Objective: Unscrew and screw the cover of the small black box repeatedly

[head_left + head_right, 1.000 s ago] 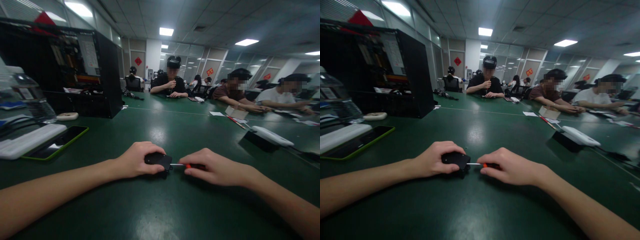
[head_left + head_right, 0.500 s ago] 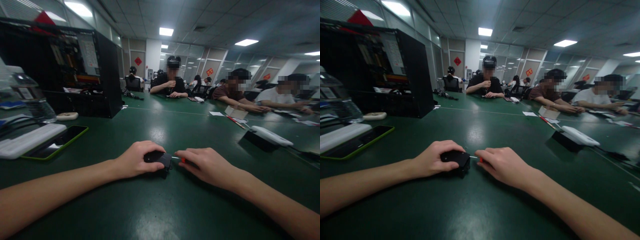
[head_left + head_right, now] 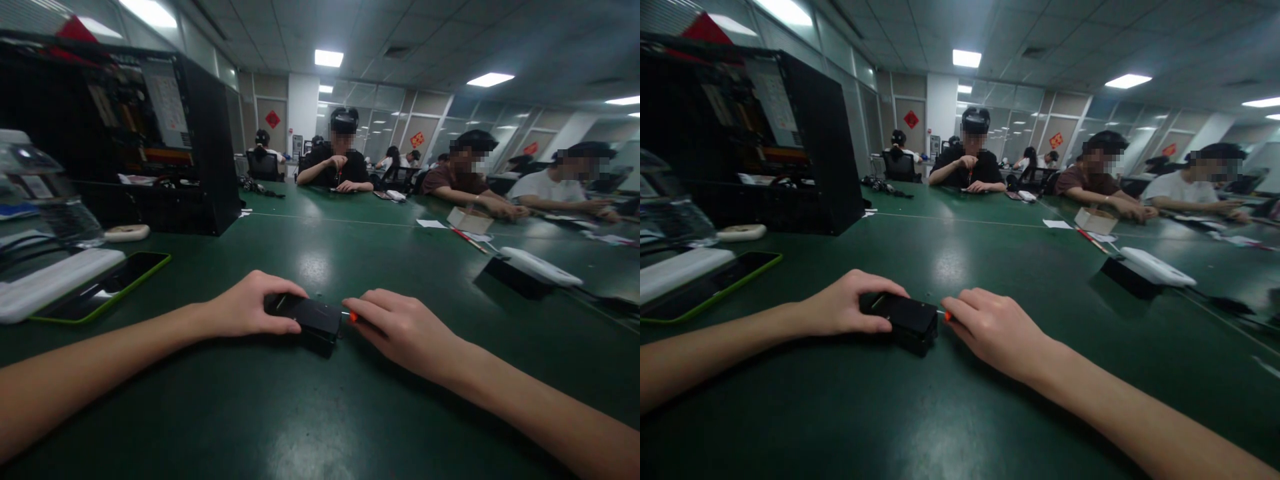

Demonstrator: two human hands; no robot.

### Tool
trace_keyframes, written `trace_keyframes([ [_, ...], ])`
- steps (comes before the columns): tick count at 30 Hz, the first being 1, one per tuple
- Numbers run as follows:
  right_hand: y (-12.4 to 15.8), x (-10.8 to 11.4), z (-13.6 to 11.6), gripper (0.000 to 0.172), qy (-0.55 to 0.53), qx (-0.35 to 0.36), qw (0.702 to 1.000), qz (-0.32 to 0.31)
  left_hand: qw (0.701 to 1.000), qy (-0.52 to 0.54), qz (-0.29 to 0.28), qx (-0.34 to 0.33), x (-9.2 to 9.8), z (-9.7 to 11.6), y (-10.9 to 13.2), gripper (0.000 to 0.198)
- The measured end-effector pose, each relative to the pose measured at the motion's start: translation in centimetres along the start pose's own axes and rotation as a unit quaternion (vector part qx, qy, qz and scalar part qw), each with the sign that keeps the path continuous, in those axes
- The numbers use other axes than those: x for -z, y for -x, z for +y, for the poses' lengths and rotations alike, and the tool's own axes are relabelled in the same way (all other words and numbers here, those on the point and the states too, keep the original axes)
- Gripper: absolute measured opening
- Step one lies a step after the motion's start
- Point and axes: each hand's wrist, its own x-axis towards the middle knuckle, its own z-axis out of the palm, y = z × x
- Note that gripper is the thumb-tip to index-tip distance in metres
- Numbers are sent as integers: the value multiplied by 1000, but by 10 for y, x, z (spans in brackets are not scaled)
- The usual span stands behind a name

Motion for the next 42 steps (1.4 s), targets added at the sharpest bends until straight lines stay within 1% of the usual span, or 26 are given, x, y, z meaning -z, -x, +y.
trace_keyframes([
  [2, 0, -1, 0, 31, 13, 7, 1000, 4, 1000, 8, 8, 18, 0, -3, 0, 42],
  [4, -1, -3, -1, 31, 1, 2, 1000, 0, 999, 22, 23, 31, -4, -3, 0, 43],
  [7, -4, -5, 0, 28, -76, -20, 997, -17, 998, 35, 42, 34, -9, 0, 0, 41],
  [10, -7, -4, 3, 23, -170, -35, 984, -40, 997, 43, 56, 33, -10, 3, 0, 40],
  [12, -9, -2, 6, 20, -204, -39, 977, -55, 997, 46, 59, 32, -10, 4, 0, 39],
  [14, -9, -2, 9, 21, -201, -41, 977, -57, 997, 50, 57, 29, -11, 5, -1, 39],
  [18, -9, -5, 12, 28, -128, -28, 990, -47, 997, 57, 50, 31, -14, 8, -2, 40],
  [21, -9, -8, 10, 29, -97, -17, 994, -41, 996, 59, 49, 37, -16, 12, -3, 41],
  [23, -9, -9, 9, 29, -109, -19, 993, -36, 996, 60, 47, 38, -17, 13, -3, 42],
  [25, -11, -10, 9, 29, -150, -20, 988, -39, 996, 61, 45, 41, -17, 14, -4, 42],
  [28, -14, -10, 9, 25, -215, -23, 975, -54, 996, 61, 44, 41, -17, 15, -4, 42],
  [30, -15, -10, 10, 24, -232, -30, 970, -61, 996, 61, 42, 43, -17, 15, -4, 43],
  [42, 0, -4, 25, 29, -174, -67, 978, -91, 996, 62, 39, 42, -16, 19, -3, 41],
])
